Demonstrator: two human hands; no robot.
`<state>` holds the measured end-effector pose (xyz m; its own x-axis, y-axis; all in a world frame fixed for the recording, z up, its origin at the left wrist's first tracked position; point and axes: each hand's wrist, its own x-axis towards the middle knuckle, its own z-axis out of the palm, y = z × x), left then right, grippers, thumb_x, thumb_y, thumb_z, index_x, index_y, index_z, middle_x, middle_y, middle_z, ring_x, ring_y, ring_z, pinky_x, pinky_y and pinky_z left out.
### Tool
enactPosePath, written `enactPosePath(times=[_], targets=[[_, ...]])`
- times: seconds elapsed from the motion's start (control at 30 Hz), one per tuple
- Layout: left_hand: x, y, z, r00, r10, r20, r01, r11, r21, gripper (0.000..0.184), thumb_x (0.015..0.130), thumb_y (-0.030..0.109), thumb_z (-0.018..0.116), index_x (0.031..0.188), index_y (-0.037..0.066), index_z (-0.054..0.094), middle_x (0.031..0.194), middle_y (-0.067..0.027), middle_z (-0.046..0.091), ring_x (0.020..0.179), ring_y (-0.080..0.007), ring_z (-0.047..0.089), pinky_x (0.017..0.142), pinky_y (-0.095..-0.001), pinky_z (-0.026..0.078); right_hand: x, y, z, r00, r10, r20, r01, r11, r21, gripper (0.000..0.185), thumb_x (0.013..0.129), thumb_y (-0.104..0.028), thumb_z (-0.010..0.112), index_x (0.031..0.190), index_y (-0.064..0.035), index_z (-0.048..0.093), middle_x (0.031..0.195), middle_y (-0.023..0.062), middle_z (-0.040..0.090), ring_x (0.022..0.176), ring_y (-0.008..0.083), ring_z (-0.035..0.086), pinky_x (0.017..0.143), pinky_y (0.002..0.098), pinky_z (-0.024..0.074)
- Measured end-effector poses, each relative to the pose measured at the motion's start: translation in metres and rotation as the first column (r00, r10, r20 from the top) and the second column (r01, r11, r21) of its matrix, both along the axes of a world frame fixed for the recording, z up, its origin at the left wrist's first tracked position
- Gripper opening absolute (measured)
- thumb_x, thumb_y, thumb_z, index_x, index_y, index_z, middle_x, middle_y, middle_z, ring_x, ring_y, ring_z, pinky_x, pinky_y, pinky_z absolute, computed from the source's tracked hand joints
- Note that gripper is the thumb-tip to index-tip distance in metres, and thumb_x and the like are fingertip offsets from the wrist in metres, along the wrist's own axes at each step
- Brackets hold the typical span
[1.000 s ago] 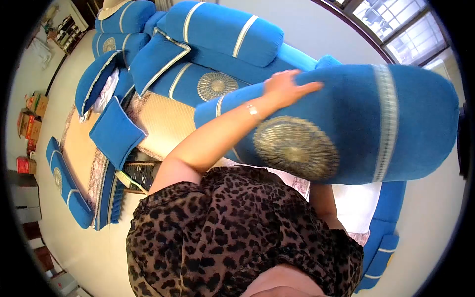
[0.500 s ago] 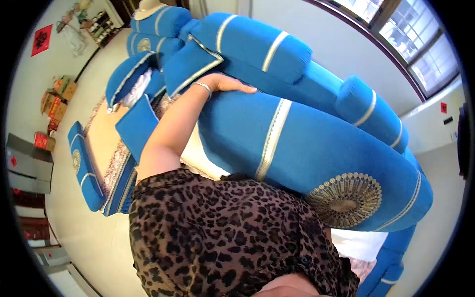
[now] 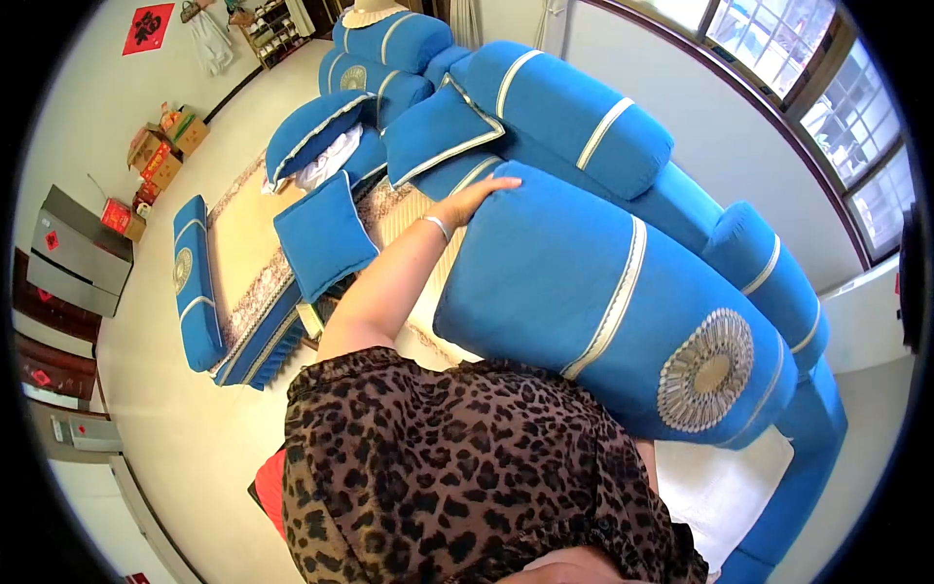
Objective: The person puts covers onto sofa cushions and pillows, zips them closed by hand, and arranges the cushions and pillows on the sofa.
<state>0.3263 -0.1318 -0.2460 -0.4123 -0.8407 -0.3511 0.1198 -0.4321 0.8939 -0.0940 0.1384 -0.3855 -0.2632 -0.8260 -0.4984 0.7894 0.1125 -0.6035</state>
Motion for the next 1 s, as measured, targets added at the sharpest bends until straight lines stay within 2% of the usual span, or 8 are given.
enactPosePath(times=[0.23,0.43,0.47,0.57,0.67,0.77,0.83,1.0], targets=[[-0.062,0.002,0.083,0.997,-0.054,0.049,0.059,0.992,-0.11,0.089,0.071,0.038,0.072,0.135,0.0,0.024,0.121,-0.0195,0.046,0.107,-0.0258,0.052,0.088,-0.0374,0.047,0.009,-0.009,-0.005,0.999,-0.006,0.046,0.007,1.0,-0.018,0.044,0.093,-0.037,0.044,0.123,-0.0057,0.047,0.121,0.0095,0.055,0.108,0.0262,0.054,0.09,0.0408,0.0478],[-0.126,-0.005,0.082,0.928,0.267,0.258,-0.145,0.9,-0.41,0.079,0.076,0.036,0.067,0.136,0.004,0.028,0.121,-0.0174,0.046,0.11,-0.0238,0.048,0.092,-0.0347,0.043,0.012,-0.027,0.003,0.991,-0.015,0.136,0.026,0.996,-0.082,0.043,0.093,-0.037,0.044,0.123,-0.006,0.048,0.12,0.0093,0.055,0.108,0.026,0.055,0.089,0.0407,0.0483],[-0.136,-0.017,0.08,0.868,0.358,0.345,-0.128,0.831,-0.541,0.078,0.077,0.037,0.065,0.137,0.005,0.027,0.122,-0.0183,0.046,0.113,-0.0243,0.047,0.094,-0.0346,0.041,0.005,-0.027,0.007,0.988,-0.027,0.152,0.043,0.994,-0.102,0.043,0.093,-0.037,0.044,0.123,-0.006,0.048,0.12,0.0092,0.056,0.108,0.026,0.055,0.089,0.0407,0.0484],[-0.172,0.023,0.123,0.923,0.366,0.116,-0.164,0.649,-0.743,0.065,0.077,0.039,0.062,0.133,0.012,0.042,0.125,-0.0189,0.047,0.121,-0.0342,0.04,0.106,-0.0454,0.024,-0.018,-0.024,0.012,0.979,-0.049,0.198,0.08,0.985,-0.15,0.043,0.093,-0.037,0.044,0.122,-0.0061,0.048,0.12,0.0091,0.056,0.108,0.0259,0.055,0.089,0.0406,0.0486],[-0.199,0.045,0.165,0.924,0.189,0.331,0.29,0.215,-0.933,0.051,0.081,0.038,0.057,0.128,0.017,0.051,0.129,-0.0136,0.047,0.125,-0.0338,0.036,0.108,-0.0515,0.014,-0.045,-0.007,0.017,0.97,-0.064,0.235,0.117,0.968,-0.22,0.042,0.093,-0.037,0.044,0.122,-0.0062,0.048,0.119,0.009,0.056,0.107,0.0258,0.055,0.089,0.0406,0.0488],[-0.236,0.069,0.204,0.946,0.037,0.322,0.324,-0.103,-0.94,0.051,0.083,0.046,0.054,0.126,0.018,0.054,0.135,-0.0131,0.044,0.13,-0.0346,0.031,0.106,-0.0569,0.015,-0.073,0.0,0.026,0.904,-0.328,0.273,0.352,0.935,-0.043,0.044,0.092,-0.04,0.045,0.117,-0.0053,0.052,0.116,0.0099,0.058,0.106,0.0254,0.056,0.088,0.0397,0.0496],[-0.26,0.084,0.222,0.932,-0.07,0.357,0.32,-0.309,-0.896,0.063,0.078,0.056,0.057,0.129,0.02,0.051,0.137,-0.013,0.042,0.131,-0.0358,0.03,0.106,-0.0575,0.017,-0.073,0.008,0.062,0.93,-0.351,0.11,0.356,0.934,-0.021,0.039,0.094,-0.037,0.041,0.114,-0.006,0.054,0.11,0.0094,0.061,0.1,0.0228,0.06,0.086,0.0386,0.0513],[-0.299,0.131,0.26,0.88,-0.102,0.463,0.361,-0.491,-0.793,0.084,0.061,0.059,0.07,0.132,0.021,0.046,0.14,-0.0091,0.038,0.132,-0.0354,0.03,0.106,-0.0569,0.018,-0.07,0.028,0.102,0.86,-0.291,-0.42,0.361,0.927,0.097,0.038,0.093,-0.036,0.038,0.111,-0.0067,0.054,0.096,0.0084,0.064,0.086,0.0218,0.062,0.072,0.039,0.0526]])
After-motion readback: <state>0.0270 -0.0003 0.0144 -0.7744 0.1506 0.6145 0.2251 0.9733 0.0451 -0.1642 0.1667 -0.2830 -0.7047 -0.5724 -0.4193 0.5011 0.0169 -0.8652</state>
